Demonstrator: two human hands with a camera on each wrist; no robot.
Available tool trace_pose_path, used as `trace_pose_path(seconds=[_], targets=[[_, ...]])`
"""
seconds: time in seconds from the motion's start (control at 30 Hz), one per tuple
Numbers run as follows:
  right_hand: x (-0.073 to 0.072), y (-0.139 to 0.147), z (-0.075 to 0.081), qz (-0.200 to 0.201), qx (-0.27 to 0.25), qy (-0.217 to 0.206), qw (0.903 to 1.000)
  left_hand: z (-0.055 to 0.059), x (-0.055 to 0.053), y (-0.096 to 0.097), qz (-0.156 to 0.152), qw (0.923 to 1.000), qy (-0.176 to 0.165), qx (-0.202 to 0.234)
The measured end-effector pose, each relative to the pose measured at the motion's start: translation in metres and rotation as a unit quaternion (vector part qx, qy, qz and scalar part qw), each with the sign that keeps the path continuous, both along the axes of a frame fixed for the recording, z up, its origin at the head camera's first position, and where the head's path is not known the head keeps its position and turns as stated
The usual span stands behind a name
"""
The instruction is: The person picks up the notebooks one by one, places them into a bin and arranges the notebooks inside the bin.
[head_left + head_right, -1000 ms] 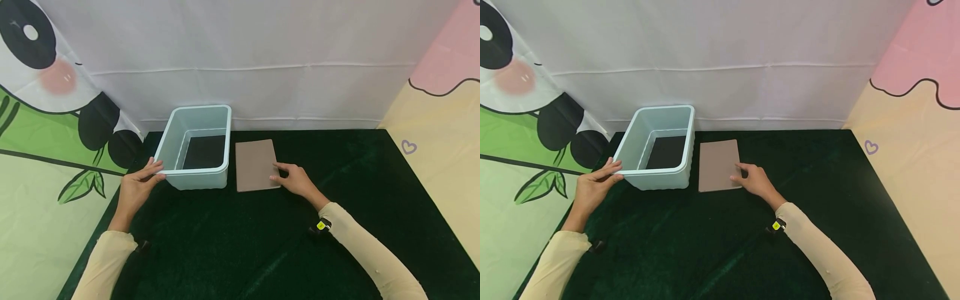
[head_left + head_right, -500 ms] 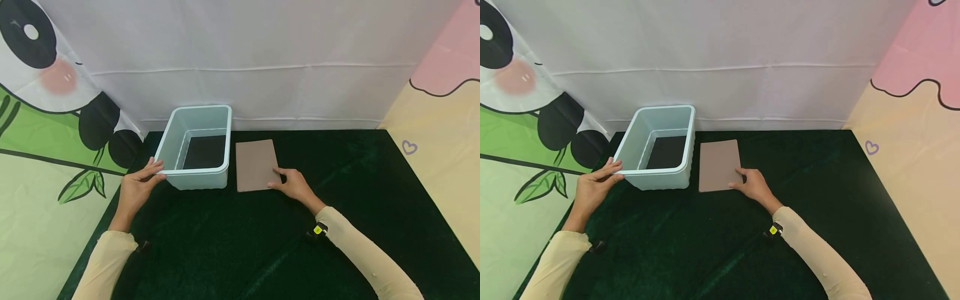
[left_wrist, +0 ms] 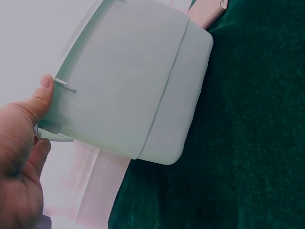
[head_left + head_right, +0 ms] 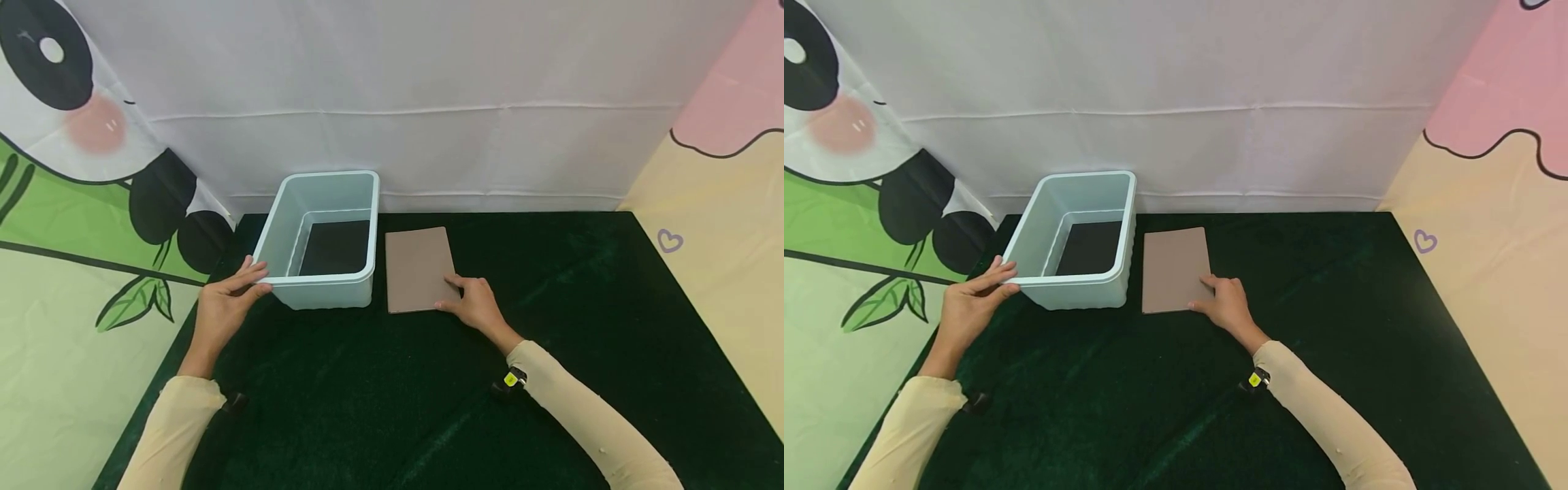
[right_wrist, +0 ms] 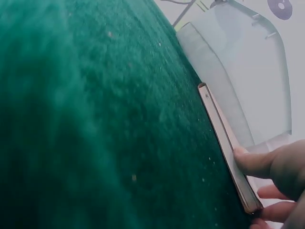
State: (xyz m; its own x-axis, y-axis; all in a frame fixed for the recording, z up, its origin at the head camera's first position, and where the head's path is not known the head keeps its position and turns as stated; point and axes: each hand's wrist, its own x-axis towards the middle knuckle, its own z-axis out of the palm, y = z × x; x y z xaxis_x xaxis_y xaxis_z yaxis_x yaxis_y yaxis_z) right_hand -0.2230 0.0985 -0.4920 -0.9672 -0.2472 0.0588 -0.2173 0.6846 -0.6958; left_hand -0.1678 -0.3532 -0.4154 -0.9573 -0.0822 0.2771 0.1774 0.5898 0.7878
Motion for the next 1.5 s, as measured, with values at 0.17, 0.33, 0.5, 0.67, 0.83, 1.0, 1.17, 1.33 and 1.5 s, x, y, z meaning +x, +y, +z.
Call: trace_pose_path(seconds=[0.17, 0.33, 0.5, 0.67, 0.83, 1.0, 1.17, 1.33, 1.5], targets=[[0.000, -0.005, 0.001, -0.030, -0.018, -0.014, 0.9993, 0.000, 0.000, 0.000, 0.001, 1.0000, -0.003, 0.001], [0.002, -0.010, 0.002, -0.061, -0.028, -0.032, 0.9972, -0.001, -0.001, 0.001, 0.001, 1.0000, -0.003, 0.001], [0.003, -0.013, 0.002, -0.073, -0.041, -0.042, 0.9956, -0.001, -0.001, 0.000, -0.001, 1.0000, -0.002, 0.007], [0.003, -0.014, 0.002, -0.077, -0.065, -0.048, 0.9937, -0.001, -0.001, 0.001, -0.001, 1.0000, -0.001, 0.006], [0.003, -0.013, 0.003, -0.080, -0.087, -0.067, 0.9907, -0.001, -0.001, 0.001, 0.001, 1.0000, -0.001, 0.005], [0.000, -0.010, 0.004, -0.077, -0.091, -0.091, 0.9888, -0.002, -0.001, 0.001, -0.002, 1.0000, 0.001, 0.001], [-0.002, -0.007, 0.006, -0.077, -0.096, -0.104, 0.9870, -0.002, -0.001, 0.001, -0.003, 1.0000, 0.002, 0.000], [-0.006, -0.004, 0.008, -0.076, -0.117, -0.133, 0.9812, -0.002, 0.000, 0.002, -0.003, 1.0000, 0.000, -0.001], [-0.011, 0.001, 0.010, -0.060, -0.160, -0.179, 0.9689, 0.000, 0.001, 0.002, -0.004, 1.0000, 0.002, -0.003]])
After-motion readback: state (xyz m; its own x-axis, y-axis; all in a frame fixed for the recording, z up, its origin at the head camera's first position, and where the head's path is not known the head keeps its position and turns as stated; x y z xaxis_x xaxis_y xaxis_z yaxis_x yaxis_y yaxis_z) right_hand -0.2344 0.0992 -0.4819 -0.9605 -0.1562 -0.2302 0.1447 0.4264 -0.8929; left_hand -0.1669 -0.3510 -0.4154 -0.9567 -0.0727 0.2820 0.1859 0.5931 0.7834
